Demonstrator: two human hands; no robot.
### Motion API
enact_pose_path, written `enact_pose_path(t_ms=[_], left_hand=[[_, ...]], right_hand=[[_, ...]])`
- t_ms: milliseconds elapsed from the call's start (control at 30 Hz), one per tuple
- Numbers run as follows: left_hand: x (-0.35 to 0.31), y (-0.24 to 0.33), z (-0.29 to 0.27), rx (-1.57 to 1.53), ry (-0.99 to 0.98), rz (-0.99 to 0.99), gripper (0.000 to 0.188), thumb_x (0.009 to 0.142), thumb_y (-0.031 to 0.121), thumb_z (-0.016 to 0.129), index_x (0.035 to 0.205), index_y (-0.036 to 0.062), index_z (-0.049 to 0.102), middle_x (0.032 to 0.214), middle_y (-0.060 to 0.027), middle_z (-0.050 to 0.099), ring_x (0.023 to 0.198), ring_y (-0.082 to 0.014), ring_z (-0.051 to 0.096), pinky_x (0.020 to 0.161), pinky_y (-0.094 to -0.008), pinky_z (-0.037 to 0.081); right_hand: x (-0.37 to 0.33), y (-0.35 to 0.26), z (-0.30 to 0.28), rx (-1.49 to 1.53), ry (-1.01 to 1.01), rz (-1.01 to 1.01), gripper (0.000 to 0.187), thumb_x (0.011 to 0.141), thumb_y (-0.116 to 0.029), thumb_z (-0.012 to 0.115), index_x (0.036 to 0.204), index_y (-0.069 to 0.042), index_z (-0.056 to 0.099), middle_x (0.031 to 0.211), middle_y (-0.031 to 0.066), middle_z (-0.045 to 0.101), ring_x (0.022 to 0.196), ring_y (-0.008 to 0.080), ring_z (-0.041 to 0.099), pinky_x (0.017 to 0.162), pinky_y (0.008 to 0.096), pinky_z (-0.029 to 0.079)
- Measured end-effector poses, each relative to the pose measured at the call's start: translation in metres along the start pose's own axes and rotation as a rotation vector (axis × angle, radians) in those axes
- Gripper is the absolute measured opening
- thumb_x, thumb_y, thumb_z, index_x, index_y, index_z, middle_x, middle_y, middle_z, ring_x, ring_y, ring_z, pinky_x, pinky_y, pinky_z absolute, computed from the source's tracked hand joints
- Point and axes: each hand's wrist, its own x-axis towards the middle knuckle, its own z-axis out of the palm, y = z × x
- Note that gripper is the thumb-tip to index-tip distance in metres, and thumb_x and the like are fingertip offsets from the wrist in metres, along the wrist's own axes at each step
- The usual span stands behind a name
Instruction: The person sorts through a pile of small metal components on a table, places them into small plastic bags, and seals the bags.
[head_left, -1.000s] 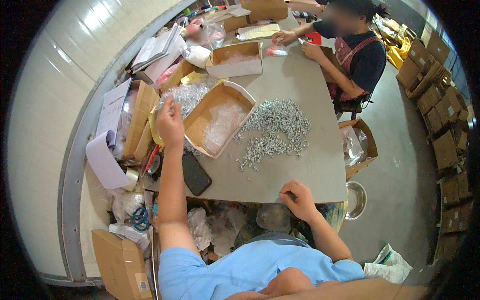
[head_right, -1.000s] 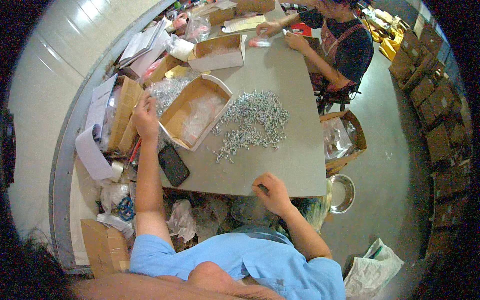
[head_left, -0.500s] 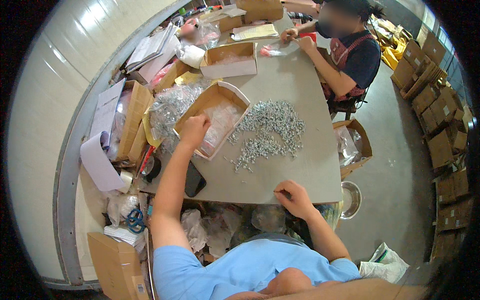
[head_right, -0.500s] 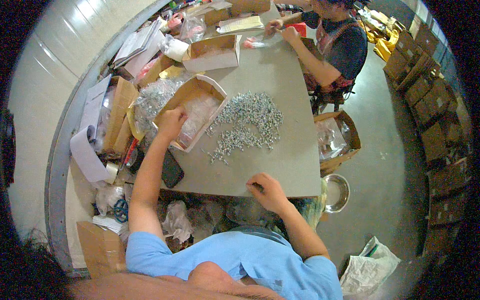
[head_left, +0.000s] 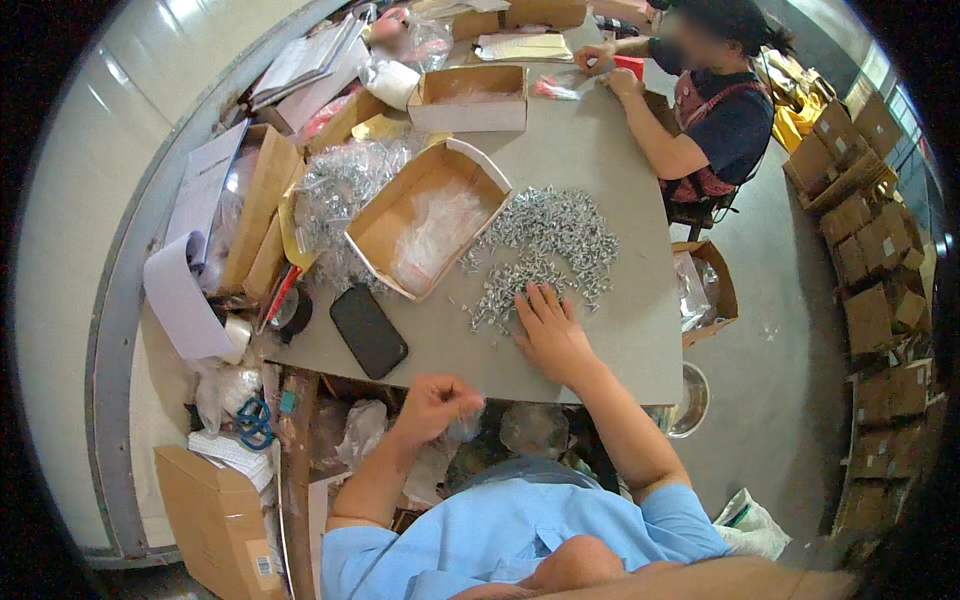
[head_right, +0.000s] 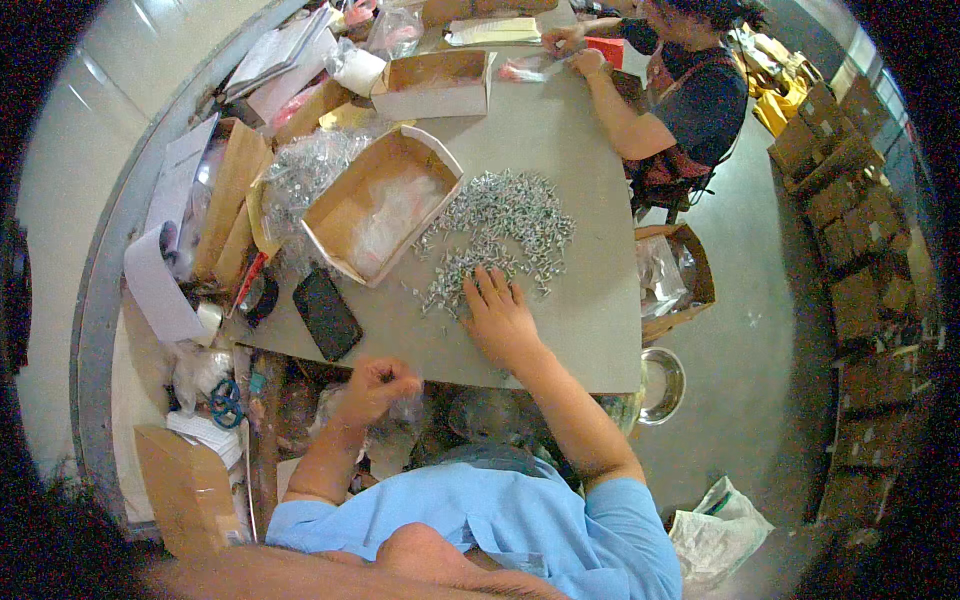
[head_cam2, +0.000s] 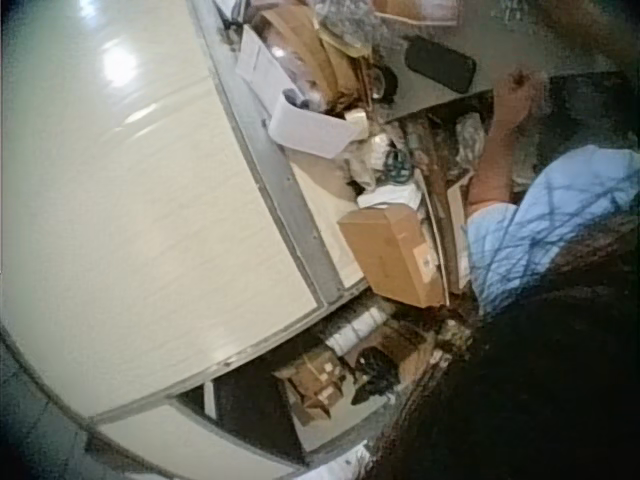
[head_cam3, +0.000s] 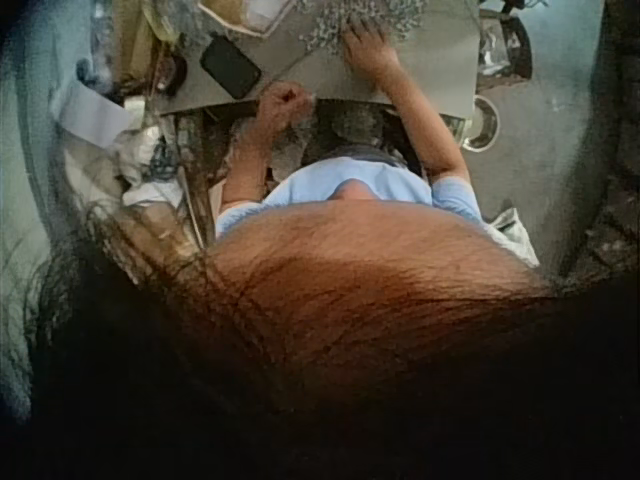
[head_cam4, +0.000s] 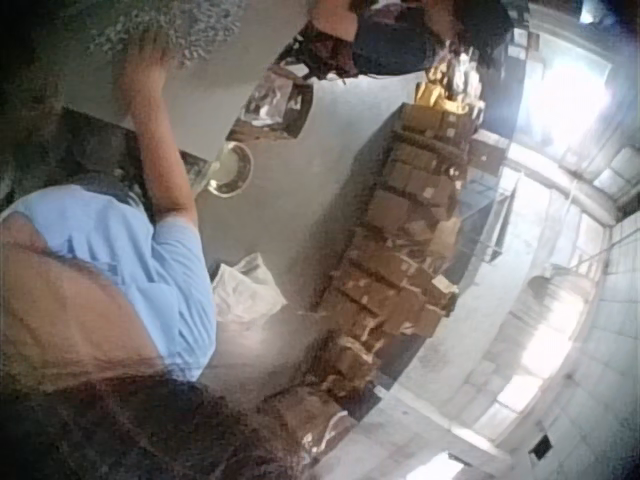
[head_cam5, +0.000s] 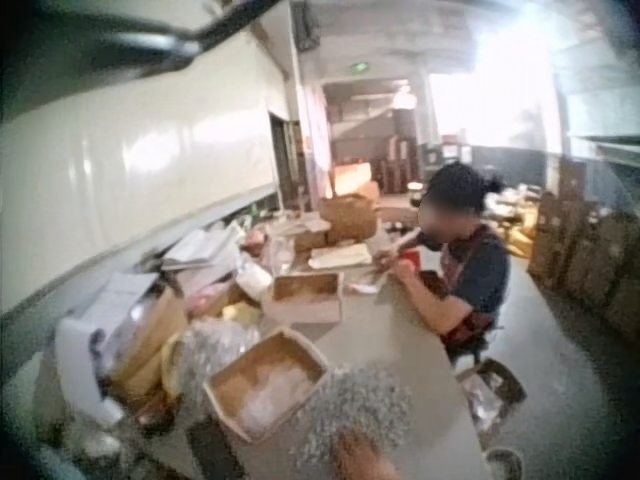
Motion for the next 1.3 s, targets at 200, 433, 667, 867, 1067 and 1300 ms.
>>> enact_pose_path(t_ms=[200, 433, 667, 867, 1067, 1300], left_hand=[[-0.047, -0.063, 0.011, -0.240, 0.086, -0.368, 0.011, 0.075, 0.003, 0.072, 0.073, 0.0014, 0.061, 0.077, -0.0038, 0.063, 0.071, -0.0094, 0.056, 0.067, -0.0242, 0.045], [-0.052, -0.105, 0.024, -0.012, -0.074, -0.420, 0.020, 0.077, 0.016, 0.072, 0.082, -0.0011, 0.063, 0.096, -0.0114, 0.066, 0.083, -0.0151, 0.060, 0.075, -0.0294, 0.048], [-0.033, -0.147, 0.046, 0.182, -0.359, -0.515, 0.039, 0.073, 0.024, 0.074, 0.099, -0.0023, 0.063, 0.105, -0.0157, 0.063, 0.095, -0.0253, 0.059, 0.086, -0.0362, 0.046], [-0.029, -0.147, 0.087, 0.082, -0.331, -0.265, 0.059, 0.071, 0.034, 0.076, 0.114, -0.0006, 0.056, 0.117, -0.0178, 0.056, 0.109, -0.0307, 0.052, 0.092, -0.0387, 0.042], [-0.026, -0.148, 0.095, 0.287, -0.357, -0.364, 0.055, 0.073, 0.032, 0.075, 0.114, 0.0016, 0.055, 0.108, -0.0146, 0.059, 0.098, -0.0234, 0.056, 0.085, -0.0344, 0.046], [-0.031, -0.167, 0.095, 0.199, -0.326, -0.283, 0.059, 0.073, 0.039, 0.074, 0.114, 0.0014, 0.056, 0.109, -0.0160, 0.060, 0.099, -0.0250, 0.057, 0.084, -0.0350, 0.046]], right_hand=[[-0.064, -0.005, -0.012, 0.069, -0.030, -0.071, 0.054, 0.085, -0.021, 0.056, 0.133, -0.005, 0.039, 0.145, 0.0161, 0.027, 0.134, 0.0378, 0.025, 0.105, 0.0510, 0.028], [-0.089, 0.003, -0.013, 0.256, 0.243, 0.198, 0.064, 0.068, -0.017, 0.074, 0.126, -0.004, 0.048, 0.131, 0.0165, 0.042, 0.120, 0.0365, 0.039, 0.099, 0.0435, 0.035], [-0.072, -0.003, -0.020, 0.306, 0.173, 0.206, 0.055, 0.065, -0.016, 0.075, 0.115, -0.003, 0.056, 0.116, 0.0140, 0.049, 0.110, 0.0323, 0.044, 0.093, 0.0398, 0.039], [-0.080, 0.005, -0.026, 0.502, 0.041, 0.127, 0.044, 0.069, -0.012, 0.071, 0.112, -0.007, 0.059, 0.116, 0.0135, 0.049, 0.109, 0.0307, 0.046, 0.091, 0.0377, 0.042], [-0.085, 0.010, -0.029, 0.456, 0.103, 0.147, 0.038, 0.070, -0.008, 0.068, 0.108, -0.006, 0.061, 0.109, 0.0124, 0.054, 0.100, 0.0303, 0.053, 0.084, 0.0354, 0.046], [-0.082, 0.009, -0.029, 0.488, 0.145, 0.192, 0.032, 0.071, -0.006, 0.066, 0.102, -0.004, 0.061, 0.106, 0.0130, 0.055, 0.094, 0.0299, 0.056, 0.080, 0.0350, 0.047]])
